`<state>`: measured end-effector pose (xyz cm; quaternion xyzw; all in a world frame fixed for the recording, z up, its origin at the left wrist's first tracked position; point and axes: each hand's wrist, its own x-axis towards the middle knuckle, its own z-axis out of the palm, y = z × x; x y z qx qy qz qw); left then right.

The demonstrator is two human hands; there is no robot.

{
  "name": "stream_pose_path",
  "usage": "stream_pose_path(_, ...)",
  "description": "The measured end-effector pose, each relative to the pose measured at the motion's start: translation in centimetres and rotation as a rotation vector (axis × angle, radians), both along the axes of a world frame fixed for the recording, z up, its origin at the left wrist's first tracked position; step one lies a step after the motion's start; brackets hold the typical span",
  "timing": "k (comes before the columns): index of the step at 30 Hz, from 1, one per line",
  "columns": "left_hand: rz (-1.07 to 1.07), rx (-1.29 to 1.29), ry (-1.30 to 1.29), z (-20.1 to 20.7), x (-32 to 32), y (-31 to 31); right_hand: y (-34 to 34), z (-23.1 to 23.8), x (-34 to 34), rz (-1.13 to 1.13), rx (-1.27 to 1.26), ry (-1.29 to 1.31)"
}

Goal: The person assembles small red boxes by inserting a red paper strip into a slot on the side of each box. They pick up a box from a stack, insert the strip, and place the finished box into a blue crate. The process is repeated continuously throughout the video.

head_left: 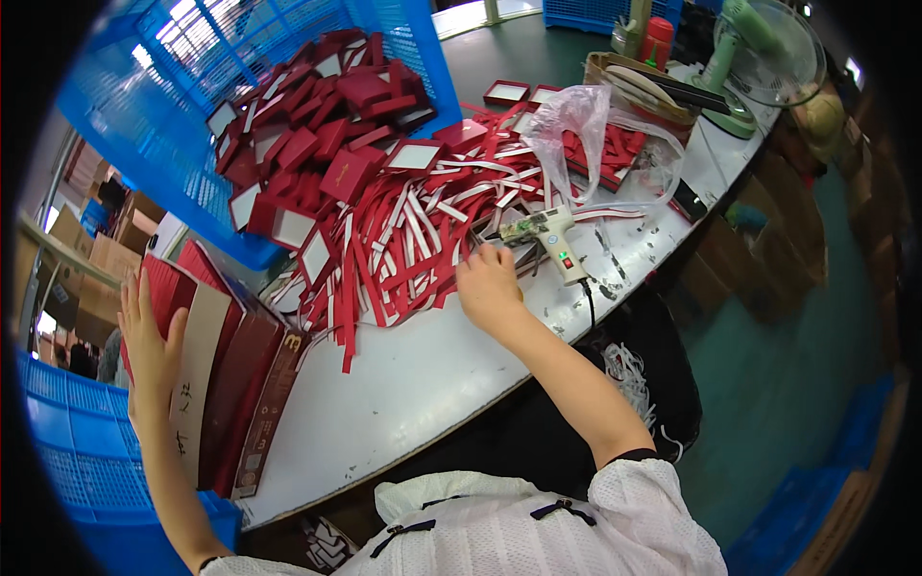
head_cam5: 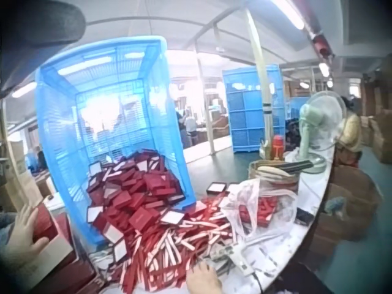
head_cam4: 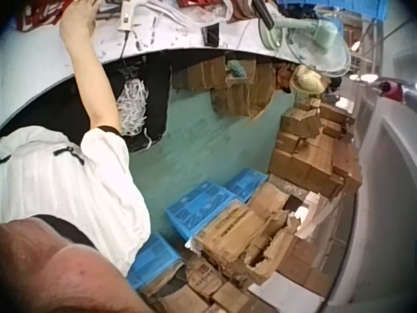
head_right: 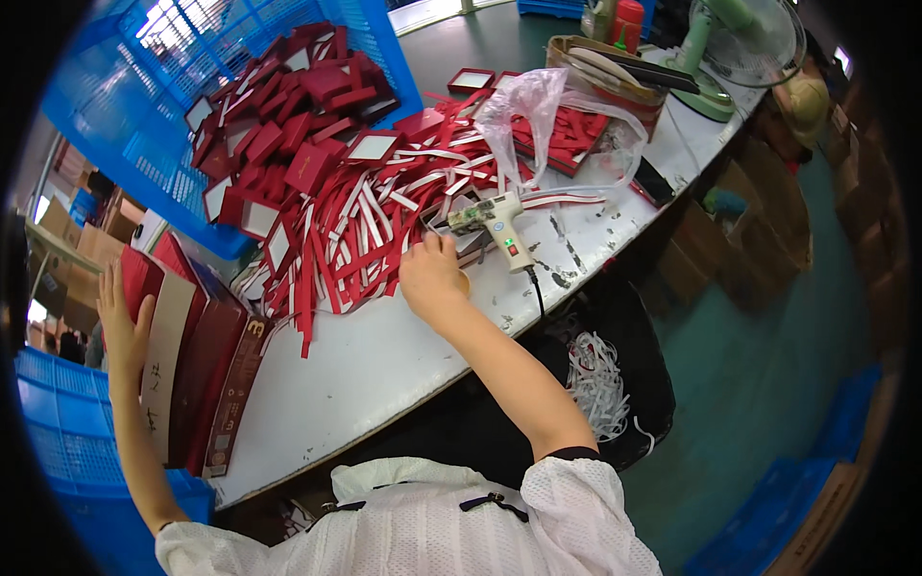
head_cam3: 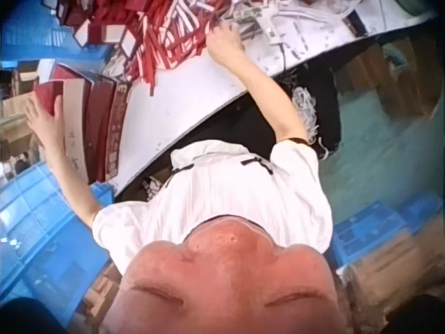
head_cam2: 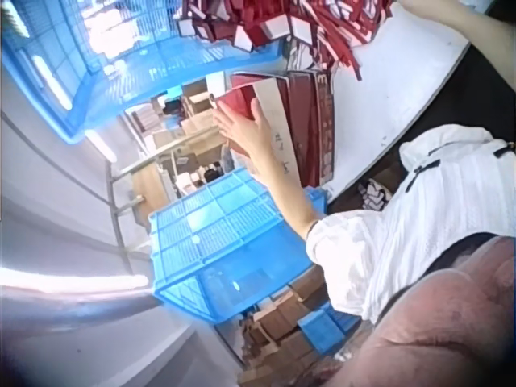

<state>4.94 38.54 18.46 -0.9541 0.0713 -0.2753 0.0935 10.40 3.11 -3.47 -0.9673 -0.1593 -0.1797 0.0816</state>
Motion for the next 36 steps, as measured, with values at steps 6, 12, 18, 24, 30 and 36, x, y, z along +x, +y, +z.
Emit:
stream_pose_path(6, -0.535, -0.62, 0.29, -8.3, -0.4, -13.5, -0.3, 0.6, 0.1, 0.162, 0.338, -0.106)
stream_pose_path(12, -0.689, -1.04, 0.368, -15.5, 0.1, -20.7, 0.5, 5.2, -3.8, 0.303, 0.875, -0.193)
stream_pose_path(18, -0.729, -1.286, 0.429, -12.9, -2.3, -22.8, -1.1, 8.3, -8.9, 0.302, 1.148, 0.162)
stream_pose_path(24, -0.813, -1.76, 0.867, -11.3, -4.9, -24.2, -3.2, 10.3, -13.7, 0.194, 1.502, 0.543)
stream_pose_path(30, -0.868, -1.789, 1.054, -11.2, -6.0, -25.8, -4.6, 10.2, -16.2, 0.167, 1.543, 0.514)
stream_pose_path(36, -0.874, -1.757, 0.995, -12.0, -6.6, -26.7, -6.9, 8.8, -18.2, 0.16, 1.494, 0.538)
